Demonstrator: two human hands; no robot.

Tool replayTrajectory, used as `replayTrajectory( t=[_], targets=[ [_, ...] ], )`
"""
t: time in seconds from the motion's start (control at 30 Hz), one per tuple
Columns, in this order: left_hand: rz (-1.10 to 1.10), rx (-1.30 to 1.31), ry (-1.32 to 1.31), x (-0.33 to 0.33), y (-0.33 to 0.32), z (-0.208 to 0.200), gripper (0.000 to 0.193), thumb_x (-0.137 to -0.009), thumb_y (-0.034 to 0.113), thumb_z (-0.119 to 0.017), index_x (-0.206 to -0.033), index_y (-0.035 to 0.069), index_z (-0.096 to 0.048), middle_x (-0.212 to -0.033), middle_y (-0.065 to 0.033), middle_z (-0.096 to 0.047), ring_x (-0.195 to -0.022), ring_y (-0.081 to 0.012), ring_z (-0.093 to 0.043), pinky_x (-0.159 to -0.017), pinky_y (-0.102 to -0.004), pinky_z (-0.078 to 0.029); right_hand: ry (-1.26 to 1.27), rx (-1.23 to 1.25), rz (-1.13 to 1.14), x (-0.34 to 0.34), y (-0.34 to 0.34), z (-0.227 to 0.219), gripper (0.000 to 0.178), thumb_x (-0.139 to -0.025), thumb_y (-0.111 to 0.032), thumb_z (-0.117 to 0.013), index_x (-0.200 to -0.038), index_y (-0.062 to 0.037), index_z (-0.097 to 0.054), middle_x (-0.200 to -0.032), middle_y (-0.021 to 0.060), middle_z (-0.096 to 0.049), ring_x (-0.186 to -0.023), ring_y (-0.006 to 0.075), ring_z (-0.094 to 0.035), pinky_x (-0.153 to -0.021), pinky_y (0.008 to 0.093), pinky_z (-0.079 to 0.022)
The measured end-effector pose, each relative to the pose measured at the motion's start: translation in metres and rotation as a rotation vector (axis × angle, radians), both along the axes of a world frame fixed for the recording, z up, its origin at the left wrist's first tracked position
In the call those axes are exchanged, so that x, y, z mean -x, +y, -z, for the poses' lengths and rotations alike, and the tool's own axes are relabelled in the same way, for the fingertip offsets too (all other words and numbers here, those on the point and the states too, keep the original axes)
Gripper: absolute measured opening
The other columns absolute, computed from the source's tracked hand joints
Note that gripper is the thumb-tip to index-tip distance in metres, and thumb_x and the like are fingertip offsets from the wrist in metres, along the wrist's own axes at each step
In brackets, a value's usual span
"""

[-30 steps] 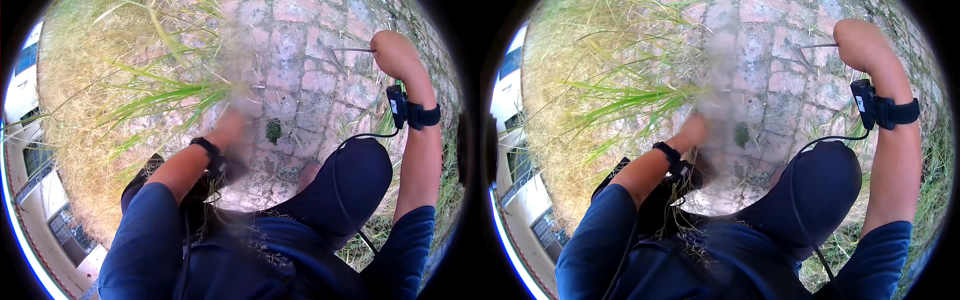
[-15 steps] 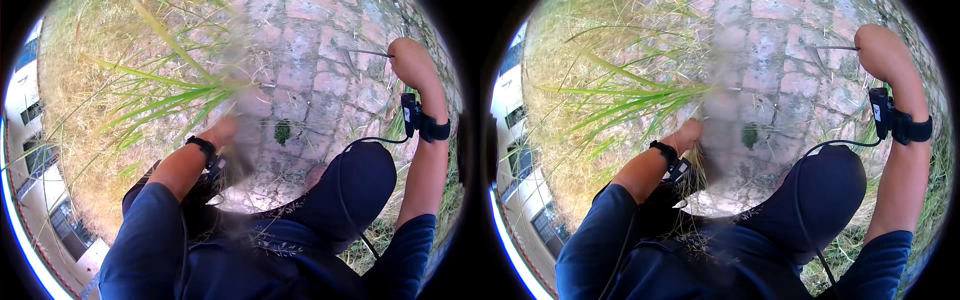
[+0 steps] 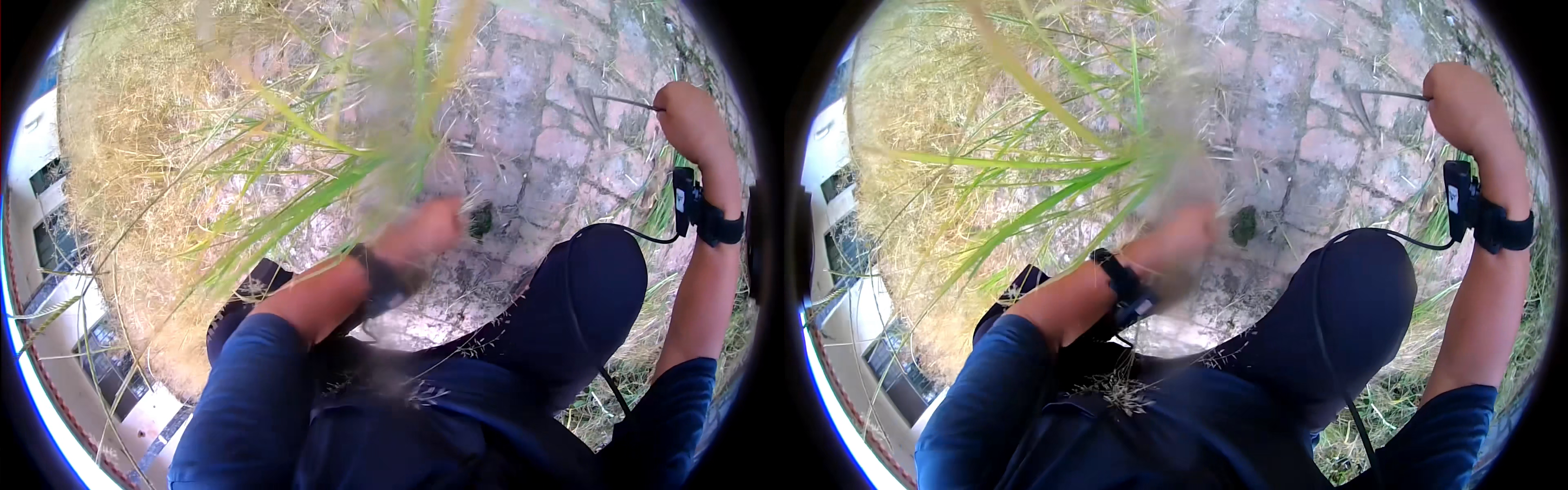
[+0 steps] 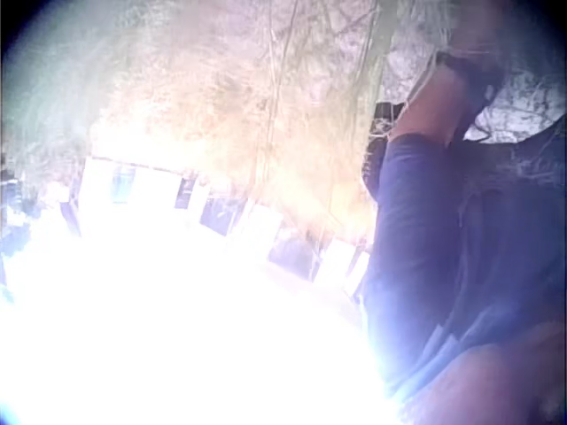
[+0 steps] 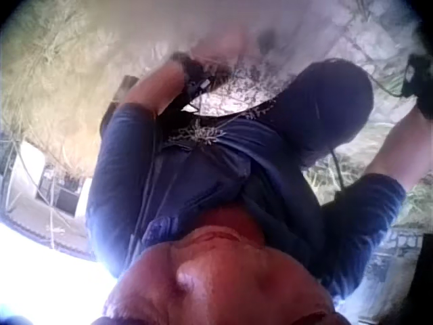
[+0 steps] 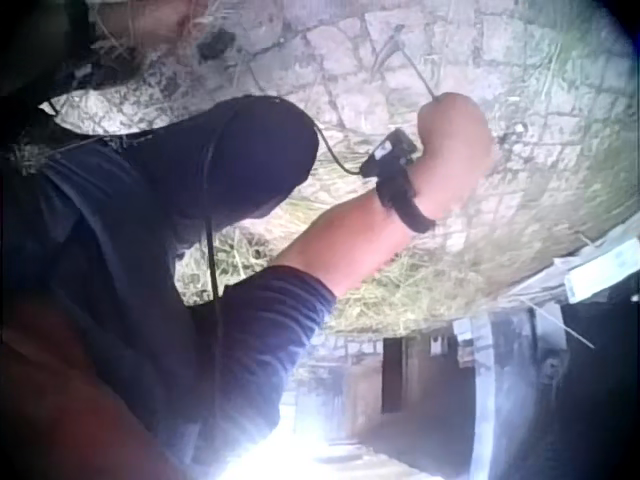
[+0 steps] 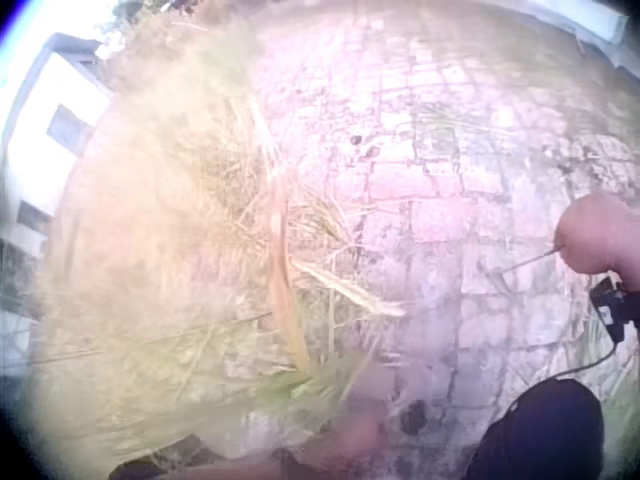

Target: The person cuts tall grass from between bricks on a walkway using a small sickle, gathering the cut grass into a pile by hand.

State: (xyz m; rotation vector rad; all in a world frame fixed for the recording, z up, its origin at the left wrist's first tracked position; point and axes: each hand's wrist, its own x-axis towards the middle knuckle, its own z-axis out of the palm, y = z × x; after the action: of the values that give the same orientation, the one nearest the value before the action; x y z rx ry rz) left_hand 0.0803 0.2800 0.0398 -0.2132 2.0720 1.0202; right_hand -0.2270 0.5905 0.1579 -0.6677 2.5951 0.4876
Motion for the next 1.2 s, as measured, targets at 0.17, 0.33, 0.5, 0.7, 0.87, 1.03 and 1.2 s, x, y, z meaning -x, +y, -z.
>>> replayTrajectory(
  t=[0.17, 0.33, 0.5, 0.7, 0.87, 1.03, 1.2],
  targets=[
    [0.347, 0.449, 0.160, 0.003, -0.122, 0.031, 0.020, -0.084, 0.010, -0.055, -0.100, 0.001, -0.064, -0.083, -0.0136, -0.065, -0.073, -0.0230, -0.063, -0.062, -0.0369, -0.048, -0.014, 0.037, -0.007, 0.006, 0.021, -0.006, 0.016, -0.076, -0.008, -0.055, -0.082, -0.0016, -0.068, -0.085, 0.0202, -0.062, -0.086, 0.0378, -0.060, -0.077, 0.0456, -0.048],
    [0.215, 0.493, -0.013, -0.011, -0.163, 0.026, 0.017, -0.085, 0.010, -0.054, -0.095, 0.000, -0.065, -0.077, -0.0134, -0.064, -0.068, -0.0236, -0.062, -0.058, -0.0380, -0.048, 0.000, 0.081, 0.027, 0.006, 0.021, 0.003, 0.016, -0.078, -0.009, -0.056, -0.085, -0.0017, -0.068, -0.088, 0.0189, -0.062, -0.088, 0.0376, -0.060, -0.078, 0.0453, -0.048],
    [0.106, 0.414, -0.068, -0.023, -0.173, 0.041, 0.016, -0.086, 0.011, -0.054, -0.089, 0.000, -0.065, -0.070, -0.0133, -0.062, -0.064, -0.0243, -0.062, -0.054, -0.0392, -0.047, 0.049, 0.111, -0.055, 0.001, 0.031, 0.000, 0.015, -0.078, -0.010, -0.058, -0.086, -0.0026, -0.068, -0.089, 0.0171, -0.063, -0.089, 0.0366, -0.060, -0.079, 0.0442, -0.048],
    [0.092, 0.252, 0.063, -0.070, -0.225, 0.090, 0.014, -0.084, 0.012, -0.057, -0.081, 0.001, -0.066, -0.065, -0.0159, -0.061, -0.061, -0.0245, -0.062, -0.052, -0.0395, -0.048, 0.035, 0.121, -0.023, -0.001, 0.035, -0.007, 0.016, -0.079, -0.012, -0.059, -0.089, -0.0039, -0.069, -0.089, 0.0167, -0.063, -0.089, 0.0357, -0.060, -0.079, 0.0443, -0.048],
    [0.459, 0.373, -0.100, -0.035, -0.193, 0.074, 0.021, -0.057, 0.019, -0.073, -0.069, 0.004, -0.065, -0.070, -0.0201, -0.062, -0.070, -0.0348, -0.065, -0.059, -0.0377, -0.052, 0.061, 0.143, -0.016, -0.003, 0.046, -0.005, 0.017, -0.079, -0.012, -0.058, -0.088, -0.0037, -0.069, -0.087, 0.0177, -0.063, -0.087, 0.0361, -0.060, -0.078, 0.0450, -0.048],
    [0.831, 0.586, 0.005, -0.031, -0.173, 0.068, 0.024, -0.053, 0.021, -0.072, -0.070, 0.006, -0.067, -0.072, -0.0186, -0.063, -0.072, -0.0344, -0.064, -0.061, -0.0390, -0.052, 0.061, 0.161, 0.015, -0.009, 0.035, -0.008, 0.017, -0.078, -0.011, -0.058, -0.087, -0.0034, -0.070, -0.086, 0.0183, -0.063, -0.087, 0.0367, -0.061, -0.078, 0.0455, -0.048],
    [0.646, 0.522, 0.056, -0.054, -0.161, 0.063, 0.018, -0.086, 0.012, -0.053, -0.076, 0.005, -0.067, -0.073, -0.0119, -0.066, -0.065, -0.0233, -0.064, -0.054, -0.0365, -0.050, 0.087, 0.223, -0.029, -0.007, 0.027, -0.006, 0.017, -0.076, -0.011, -0.059, -0.086, -0.0030, -0.069, -0.086, 0.0186, -0.064, -0.088, 0.0368, -0.061, -0.078, 0.0455, -0.048]
  ],
)
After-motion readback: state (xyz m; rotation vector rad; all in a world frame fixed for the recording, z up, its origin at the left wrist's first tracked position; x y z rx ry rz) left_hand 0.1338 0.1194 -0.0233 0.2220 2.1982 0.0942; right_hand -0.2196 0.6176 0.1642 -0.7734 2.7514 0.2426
